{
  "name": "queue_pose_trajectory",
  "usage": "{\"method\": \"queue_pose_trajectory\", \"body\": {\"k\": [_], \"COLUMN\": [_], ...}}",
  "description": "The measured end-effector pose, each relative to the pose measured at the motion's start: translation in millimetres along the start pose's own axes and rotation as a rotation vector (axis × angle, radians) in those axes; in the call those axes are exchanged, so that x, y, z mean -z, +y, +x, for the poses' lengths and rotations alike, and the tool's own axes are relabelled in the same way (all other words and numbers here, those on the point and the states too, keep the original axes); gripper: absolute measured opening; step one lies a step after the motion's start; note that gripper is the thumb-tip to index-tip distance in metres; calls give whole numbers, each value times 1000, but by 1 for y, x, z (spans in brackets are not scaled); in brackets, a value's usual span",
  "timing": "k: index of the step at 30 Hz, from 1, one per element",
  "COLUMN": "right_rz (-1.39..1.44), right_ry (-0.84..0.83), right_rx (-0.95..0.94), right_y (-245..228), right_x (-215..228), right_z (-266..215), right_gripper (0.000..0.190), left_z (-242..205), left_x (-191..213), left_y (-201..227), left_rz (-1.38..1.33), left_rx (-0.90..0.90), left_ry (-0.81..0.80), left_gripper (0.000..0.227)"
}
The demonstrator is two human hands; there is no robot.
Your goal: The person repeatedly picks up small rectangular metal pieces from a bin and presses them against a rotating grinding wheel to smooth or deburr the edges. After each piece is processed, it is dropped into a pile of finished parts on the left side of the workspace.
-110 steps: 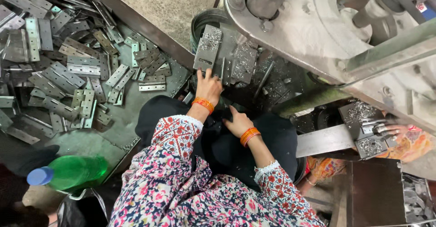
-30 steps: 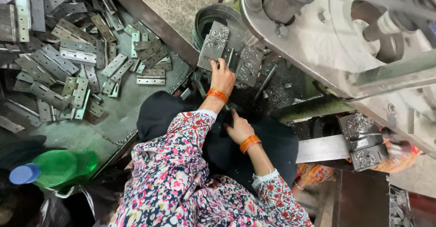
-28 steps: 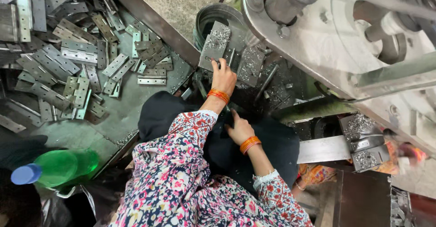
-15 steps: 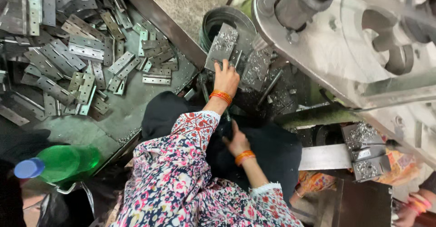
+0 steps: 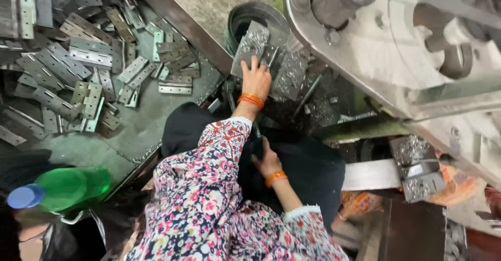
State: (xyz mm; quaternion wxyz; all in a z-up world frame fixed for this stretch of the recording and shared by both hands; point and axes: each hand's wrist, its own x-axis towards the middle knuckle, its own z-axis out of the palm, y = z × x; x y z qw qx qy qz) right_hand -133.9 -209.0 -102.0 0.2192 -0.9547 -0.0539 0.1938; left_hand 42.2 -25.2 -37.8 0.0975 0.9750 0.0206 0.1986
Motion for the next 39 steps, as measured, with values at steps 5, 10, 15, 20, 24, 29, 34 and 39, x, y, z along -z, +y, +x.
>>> {"method": "queue_pose_trajectory", "body": {"k": [5,10,15,20,24,29,34,39], "right_rz": [-164,-144,-116,-152,-203,-93,-220,-279], "right_ry": [19,48,35,-20,-30,42,-68,-63], "right_rx": [71,9,-80,45,-15,34,8,64], "right_y": [-14,-1,10,-19,-41,-38,-52,-50], "right_x": [53,0,-25,44,71,37,65,83], "right_z": [10,6,4,2,5,-17,-3,7], "right_gripper": [80,87,86,87,77,84,87,77], "left_z": [17,26,9,9,23,23,20,15], "left_x": [-11,-8,-6,-6,-6,-7,-12,-17], "left_y": [-2,-3,-6,-1,3,2,-2,4], "left_rz": [-5,-9,19,-16,-69,-88,-109,-68], "left_rx": [22,33,30,26,35,58,60,65], "left_ry": [59,-62,-36,-34,-74,-112,-188,-120], "left_gripper": [27,28,30,30,32,30,43,49]}}
